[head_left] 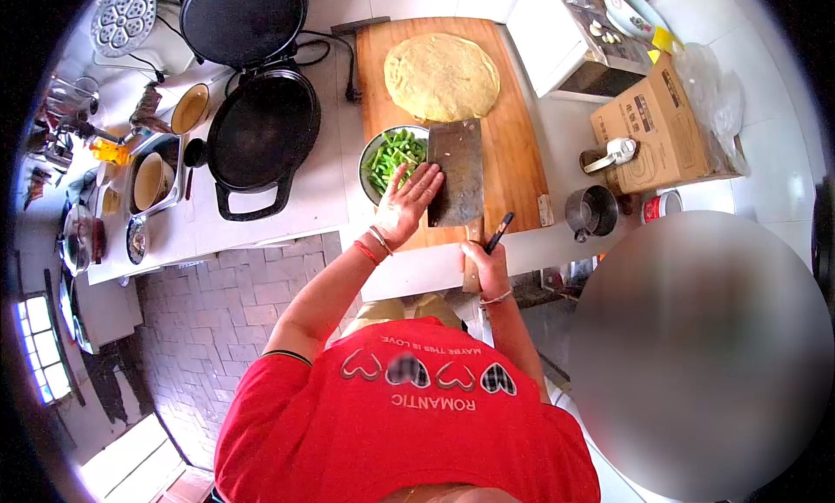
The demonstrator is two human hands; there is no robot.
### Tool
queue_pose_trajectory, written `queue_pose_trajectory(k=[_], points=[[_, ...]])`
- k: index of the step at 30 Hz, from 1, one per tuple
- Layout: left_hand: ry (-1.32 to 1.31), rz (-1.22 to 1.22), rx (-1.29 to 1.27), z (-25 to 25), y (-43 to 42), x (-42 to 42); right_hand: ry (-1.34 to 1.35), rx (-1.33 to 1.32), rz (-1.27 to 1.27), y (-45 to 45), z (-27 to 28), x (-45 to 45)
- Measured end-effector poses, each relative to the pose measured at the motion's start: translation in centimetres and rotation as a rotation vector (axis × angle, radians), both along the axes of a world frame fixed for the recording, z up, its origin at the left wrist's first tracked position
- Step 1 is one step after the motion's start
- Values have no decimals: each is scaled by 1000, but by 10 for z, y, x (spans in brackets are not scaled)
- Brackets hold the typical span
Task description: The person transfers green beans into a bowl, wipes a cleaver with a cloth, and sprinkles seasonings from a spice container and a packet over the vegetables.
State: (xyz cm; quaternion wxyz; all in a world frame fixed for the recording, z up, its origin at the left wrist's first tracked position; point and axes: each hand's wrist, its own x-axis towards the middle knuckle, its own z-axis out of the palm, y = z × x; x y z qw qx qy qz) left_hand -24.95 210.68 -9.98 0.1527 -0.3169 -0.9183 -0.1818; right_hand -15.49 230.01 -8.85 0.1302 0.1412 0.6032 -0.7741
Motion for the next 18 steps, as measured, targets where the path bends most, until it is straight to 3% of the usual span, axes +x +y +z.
queue_pose_trajectory(k=[7,8,11,12,15,16,18], points=[[43,129,-4,-28,-28,-12,6,48,-31,11,16,8],[95,181,45,-26,-28,-11,22,84,-45,12,18,7],[-258,281,235,-26,-34,-6,39,115,-44,17,25,2],[-269,284,412,-28,-35,-8,38,113,-54,13,30,2],[-262,353,626,-26,-29,-8,46,152,-29,15,28,1],[-400,347,554,-10,-29,-5,32,153,-8,11,30,5],[-165,196,419,10,-15,-4,39,175,68,8,25,5]])
